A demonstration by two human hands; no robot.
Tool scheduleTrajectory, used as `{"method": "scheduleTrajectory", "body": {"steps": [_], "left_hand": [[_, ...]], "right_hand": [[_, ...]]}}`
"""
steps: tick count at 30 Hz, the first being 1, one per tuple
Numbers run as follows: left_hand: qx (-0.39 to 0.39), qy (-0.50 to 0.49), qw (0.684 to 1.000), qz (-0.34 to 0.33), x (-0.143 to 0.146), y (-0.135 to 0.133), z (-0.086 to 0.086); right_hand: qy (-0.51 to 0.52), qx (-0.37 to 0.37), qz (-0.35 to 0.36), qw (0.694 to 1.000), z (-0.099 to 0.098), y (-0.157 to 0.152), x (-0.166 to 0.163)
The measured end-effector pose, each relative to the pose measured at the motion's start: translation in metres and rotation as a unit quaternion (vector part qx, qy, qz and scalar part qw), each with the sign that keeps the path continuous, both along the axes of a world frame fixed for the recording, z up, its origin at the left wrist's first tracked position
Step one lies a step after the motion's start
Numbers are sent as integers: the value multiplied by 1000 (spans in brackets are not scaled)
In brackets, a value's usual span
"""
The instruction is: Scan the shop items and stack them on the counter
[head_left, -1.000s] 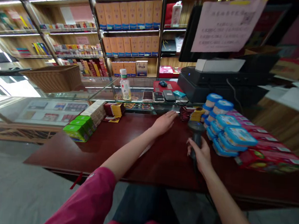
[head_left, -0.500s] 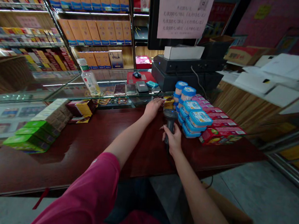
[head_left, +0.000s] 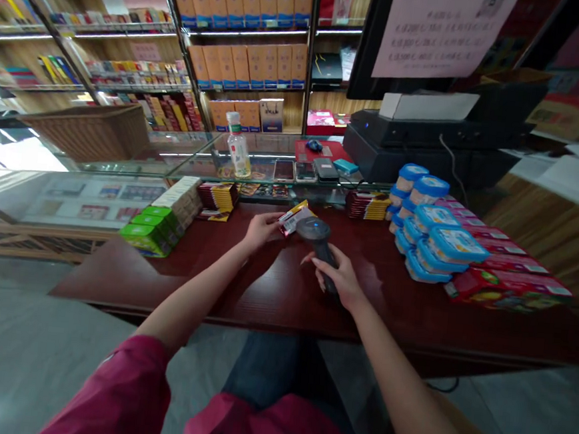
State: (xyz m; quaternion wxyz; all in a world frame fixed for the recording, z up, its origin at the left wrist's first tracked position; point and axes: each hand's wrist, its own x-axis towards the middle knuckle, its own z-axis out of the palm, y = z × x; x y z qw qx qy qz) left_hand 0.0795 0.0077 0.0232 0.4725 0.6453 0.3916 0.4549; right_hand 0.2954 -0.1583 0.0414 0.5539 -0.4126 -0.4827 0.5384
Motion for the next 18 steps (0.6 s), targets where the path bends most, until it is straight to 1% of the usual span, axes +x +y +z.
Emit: {"method": "scheduleTrajectory", "body": {"steps": [3,6,9,11,16,18], "left_hand": [[-32,-38,999,22,-36,-9,-8],[-73,-73,994,47,-56,-15,-16],[-78,-84,991,72,-62,-17,-23],[-74,-87,991,72,-61,-16,-26],[-63,-80,991,81,-58,-17,-28],[-43,-71,993,81,-58,-18,-28]], "right_hand": [[8,1,29,1000,-4,10,-30],[6,-12,38,999,-11,17,-46],[-10,-18,43,999,-13,19,-49],[-16,-15,49,999,-13,19,-49],[-19,-13,71,997,-14,18,-48],[-21,-18,68,997,-14,17,-48]]}}
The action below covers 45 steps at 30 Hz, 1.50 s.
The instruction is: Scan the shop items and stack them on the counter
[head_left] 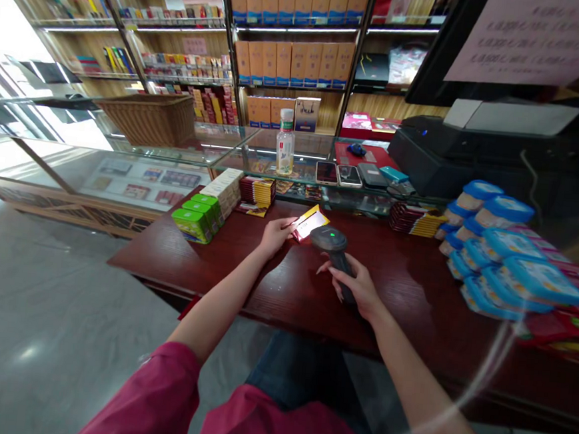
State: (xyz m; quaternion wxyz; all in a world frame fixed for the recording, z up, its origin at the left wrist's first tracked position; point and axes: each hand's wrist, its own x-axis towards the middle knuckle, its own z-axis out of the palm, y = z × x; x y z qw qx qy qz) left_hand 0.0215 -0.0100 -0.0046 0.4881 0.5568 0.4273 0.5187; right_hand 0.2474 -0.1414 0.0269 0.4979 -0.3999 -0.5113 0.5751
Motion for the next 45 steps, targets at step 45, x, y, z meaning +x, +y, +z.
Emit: {"method": "scheduleTrajectory", "body": {"steps": [45], "left_hand": [[144,600,767,176,-98,7,19]], "right_hand": [[9,-40,-41,998,11,-6,2]]}}
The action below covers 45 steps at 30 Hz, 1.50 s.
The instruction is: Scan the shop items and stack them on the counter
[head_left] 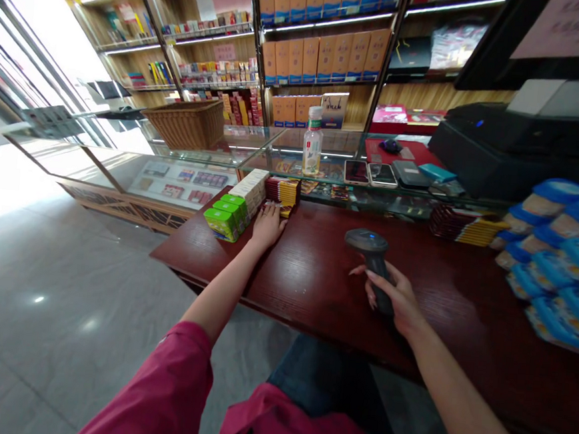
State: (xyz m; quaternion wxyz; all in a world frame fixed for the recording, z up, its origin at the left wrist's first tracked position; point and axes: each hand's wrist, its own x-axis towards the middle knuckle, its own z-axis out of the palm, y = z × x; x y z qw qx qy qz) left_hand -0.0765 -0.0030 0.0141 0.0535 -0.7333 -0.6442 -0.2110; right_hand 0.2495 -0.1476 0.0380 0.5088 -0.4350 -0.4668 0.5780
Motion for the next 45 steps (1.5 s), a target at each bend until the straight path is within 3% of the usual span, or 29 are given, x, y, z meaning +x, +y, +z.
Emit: {"method": "scheduleTrajectory", "body": {"steps": [3,6,10,14,19,24,30,35,40,43,45], "left_hand": [[21,4,999,-43,21,-4,7],[37,13,988,-149,67,-6,15],[43,11,957,-285,157,-3,26],[52,14,928,-370,255,4,41],[79,63,907,-408,352,18,56],[54,106,912,-392,399,38,54],[34,63,923,-379,406,49,49],[43,-26,930,-365,380,36,57],[19,-247,920,-302,315,16,59],[-67,-373,891,-252,258,6,47],[-134,-453,854,-217,218,1,33]], "right_hand": [[60,14,-44,997,-5,4,4],[110,31,-108,988,-7,9,18],[112,44,-174,977,-3,7,58],[87,57,-211,972,-7,-2,107],[67,86,-284,953,-23,-6,137],[38,92,-305,947,-26,-2,134],[85,84,-311,943,-23,0,136],[84,84,-288,950,-22,-1,137],[38,79,-228,970,-19,-8,132],[-9,75,-178,981,-18,-13,125],[-23,76,-142,987,-17,-14,114]]}}
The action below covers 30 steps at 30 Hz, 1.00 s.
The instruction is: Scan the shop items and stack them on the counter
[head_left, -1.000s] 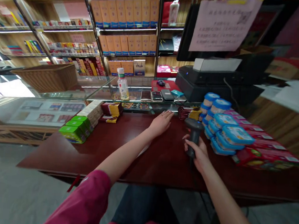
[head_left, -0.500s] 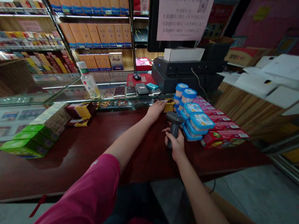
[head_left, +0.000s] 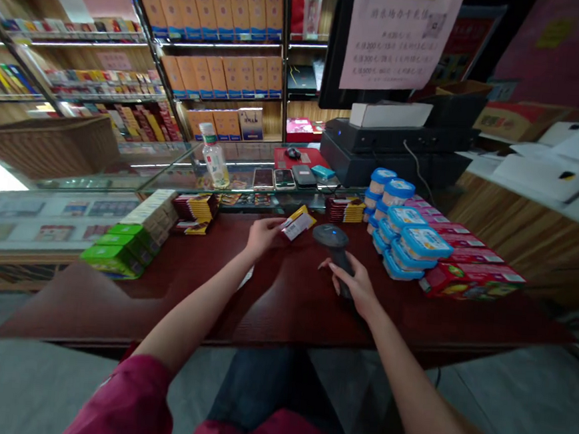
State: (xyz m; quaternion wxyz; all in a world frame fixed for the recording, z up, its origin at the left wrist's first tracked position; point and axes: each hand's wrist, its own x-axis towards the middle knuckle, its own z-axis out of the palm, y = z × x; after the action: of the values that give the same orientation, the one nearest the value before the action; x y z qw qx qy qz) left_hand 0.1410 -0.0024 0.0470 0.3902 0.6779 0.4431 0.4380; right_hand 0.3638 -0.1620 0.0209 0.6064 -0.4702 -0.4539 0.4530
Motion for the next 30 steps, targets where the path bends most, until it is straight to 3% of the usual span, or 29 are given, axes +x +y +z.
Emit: {"method": "scheduleTrajectory", "body": {"steps": [4,8,13,20,26,30], "left_hand": [[-122,-137,983,19,-75,-7,-26],[-143,-228,962,52,-120,-12,-36],[-104,-251,959,81,-127,-15,-39],[-66,-240,960,125,-124,-8,-42],[37,-125,976,177,-130,-11,-41],[120,-1,972,203,-149,-19,-27]], "right_hand": [[23,-16,87,996,7,4,-43],[36,-41,163,985,16,18,-101],[19,-36,183,982,15,37,-143],[33,-40,146,988,9,38,-145],[16,-32,170,985,13,37,-147],[29,-39,158,986,15,36,-147]]}}
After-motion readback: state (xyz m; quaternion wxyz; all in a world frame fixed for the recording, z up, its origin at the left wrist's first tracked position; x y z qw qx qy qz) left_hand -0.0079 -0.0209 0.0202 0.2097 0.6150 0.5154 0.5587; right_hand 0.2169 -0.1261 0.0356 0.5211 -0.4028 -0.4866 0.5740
